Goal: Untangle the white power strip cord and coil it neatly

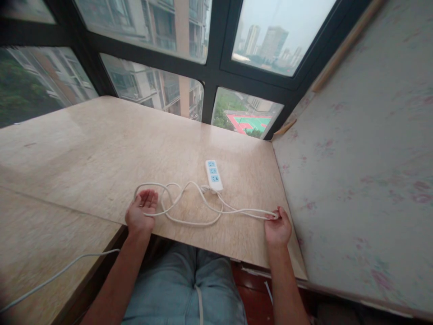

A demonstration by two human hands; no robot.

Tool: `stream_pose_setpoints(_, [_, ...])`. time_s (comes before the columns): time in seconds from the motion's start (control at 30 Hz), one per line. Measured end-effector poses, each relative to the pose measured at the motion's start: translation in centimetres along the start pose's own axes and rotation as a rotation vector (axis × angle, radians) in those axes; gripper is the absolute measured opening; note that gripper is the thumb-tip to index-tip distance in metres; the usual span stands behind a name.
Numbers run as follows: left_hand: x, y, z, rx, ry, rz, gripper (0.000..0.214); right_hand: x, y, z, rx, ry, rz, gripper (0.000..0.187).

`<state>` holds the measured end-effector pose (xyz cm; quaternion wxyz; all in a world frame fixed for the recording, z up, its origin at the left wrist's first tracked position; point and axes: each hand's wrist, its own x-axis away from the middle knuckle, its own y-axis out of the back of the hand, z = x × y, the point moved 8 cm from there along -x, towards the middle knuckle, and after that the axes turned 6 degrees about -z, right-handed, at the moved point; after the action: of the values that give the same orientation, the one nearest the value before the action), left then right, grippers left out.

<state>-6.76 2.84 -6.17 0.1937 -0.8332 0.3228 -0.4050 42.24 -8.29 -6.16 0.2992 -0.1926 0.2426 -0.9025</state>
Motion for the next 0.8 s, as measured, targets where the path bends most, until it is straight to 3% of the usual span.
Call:
stream_pose_setpoints(0.27, [-3.9, -1.3, -5.7, 0.053, -0.100, -0.024, 0.020, -2.9, 0.0, 2.0, 0.118, 0.066, -0.004, 0.038])
stream_pose_setpoints(0.4, [-4.6, -2.2, -7.0, 0.031, -0.150, -0.009, 0.020, -3.1, -0.7, 2.4, 0.249, 0.146, 0.009, 0.032])
stream_pose_setpoints(0.5, [-4.2, -2.7, -6.3, -0.070, -0.130, 0.009, 0.015, -2.8, -1.1, 2.7, 0.402, 0.172, 0.016, 0.034])
stream_pose_setpoints(0.63, [-2.3, -3.4, -3.0, -0.182, 0.044, 0.090, 0.005, -2.2, -2.0, 3.6, 0.799, 0.204, 0.101, 0.036])
stream_pose_setpoints(0.7, [-1.0, -3.8, -1.6, -0.261, 0.086, 0.170, 0.007, -1.6, -3.1, 4.1, 1.025, 0.265, 0.203, 0.035])
stream_pose_setpoints(0.8, [0.4, -3.8, -0.1, -0.406, 0.036, 0.239, 0.021, 0.3, -5.6, 4.2, 1.239, 0.401, 0.419, 0.030])
